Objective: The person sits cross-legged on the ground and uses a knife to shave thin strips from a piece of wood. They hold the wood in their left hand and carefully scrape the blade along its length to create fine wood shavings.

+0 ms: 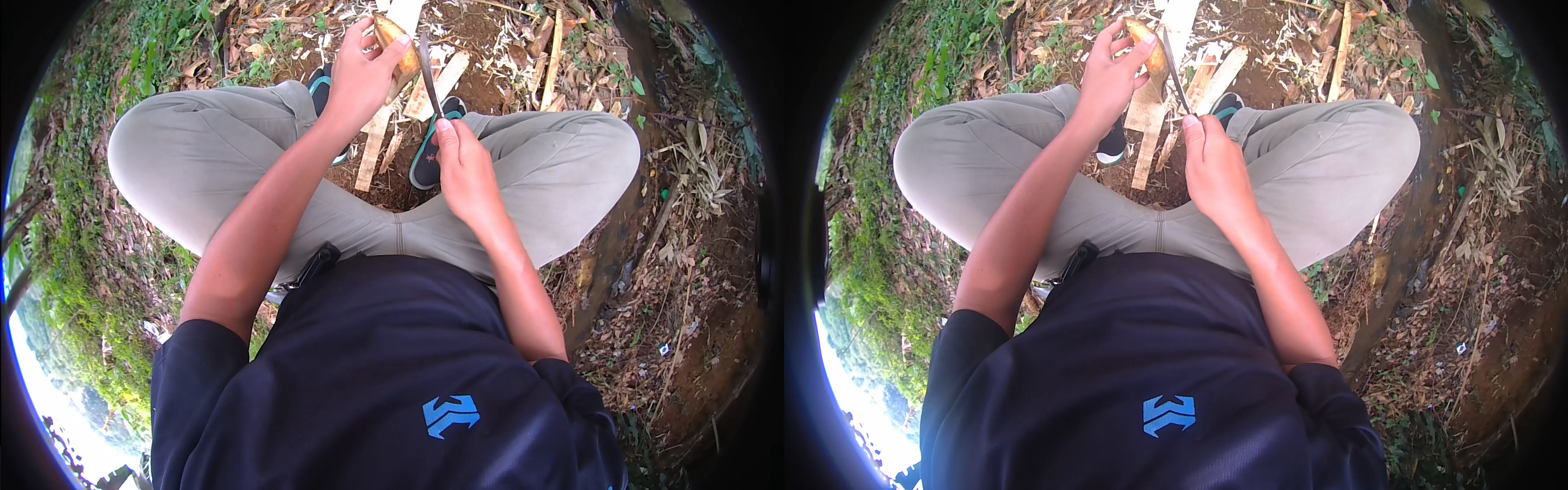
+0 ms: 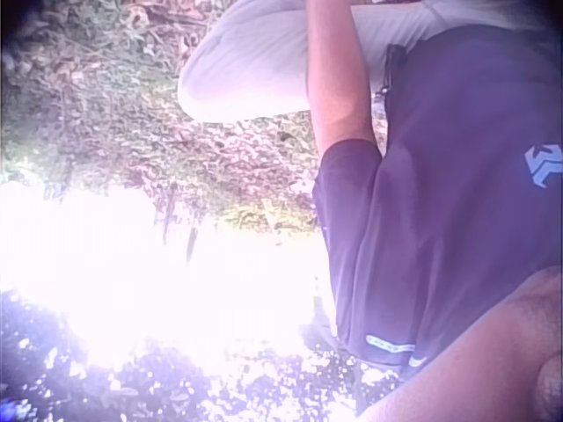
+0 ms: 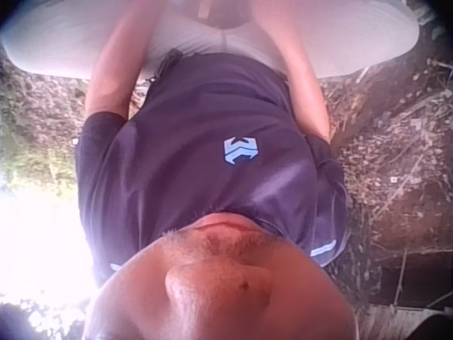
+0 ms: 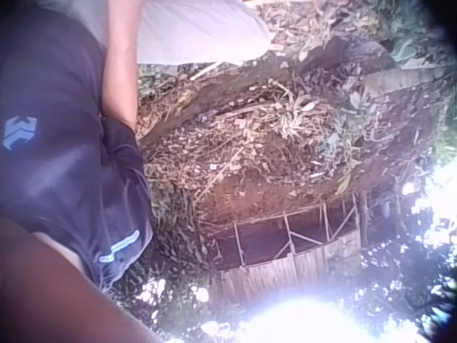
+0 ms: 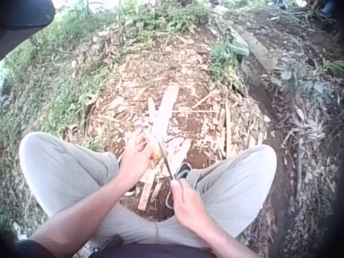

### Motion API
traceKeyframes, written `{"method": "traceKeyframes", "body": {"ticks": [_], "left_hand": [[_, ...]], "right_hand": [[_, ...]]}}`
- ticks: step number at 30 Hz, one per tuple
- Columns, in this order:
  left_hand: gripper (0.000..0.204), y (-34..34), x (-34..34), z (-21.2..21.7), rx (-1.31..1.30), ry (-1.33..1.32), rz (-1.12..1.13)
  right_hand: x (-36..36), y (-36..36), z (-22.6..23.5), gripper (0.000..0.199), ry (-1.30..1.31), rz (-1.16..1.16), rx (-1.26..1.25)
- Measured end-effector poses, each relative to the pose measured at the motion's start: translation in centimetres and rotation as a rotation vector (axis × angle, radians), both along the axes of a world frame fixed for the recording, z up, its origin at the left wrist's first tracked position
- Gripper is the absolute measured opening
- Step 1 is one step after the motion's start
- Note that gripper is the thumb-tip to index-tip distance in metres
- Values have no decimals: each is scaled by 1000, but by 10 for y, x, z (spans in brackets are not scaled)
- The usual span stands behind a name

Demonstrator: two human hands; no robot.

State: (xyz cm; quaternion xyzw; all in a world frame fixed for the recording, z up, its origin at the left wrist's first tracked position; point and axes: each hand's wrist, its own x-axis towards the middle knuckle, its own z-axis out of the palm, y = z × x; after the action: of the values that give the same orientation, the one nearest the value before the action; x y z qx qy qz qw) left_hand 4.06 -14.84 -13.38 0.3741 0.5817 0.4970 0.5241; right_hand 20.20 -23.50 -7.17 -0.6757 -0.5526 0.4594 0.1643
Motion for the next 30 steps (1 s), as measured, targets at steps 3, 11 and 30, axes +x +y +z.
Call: {"method": "traceKeyframes", "body": {"ticks": [3,11,30], "left_hand": [[64,0,1,0,18,-5,-9],[64,-3,0,-13,84,188,-36],[67,-1,-3,5,3,422,-126]], "right_hand": [[-5,-2,-1,38,-146,25,55],[-19,4,10,40,-190,54,10],[-28,33,36,44,-307,212,-20]]}}
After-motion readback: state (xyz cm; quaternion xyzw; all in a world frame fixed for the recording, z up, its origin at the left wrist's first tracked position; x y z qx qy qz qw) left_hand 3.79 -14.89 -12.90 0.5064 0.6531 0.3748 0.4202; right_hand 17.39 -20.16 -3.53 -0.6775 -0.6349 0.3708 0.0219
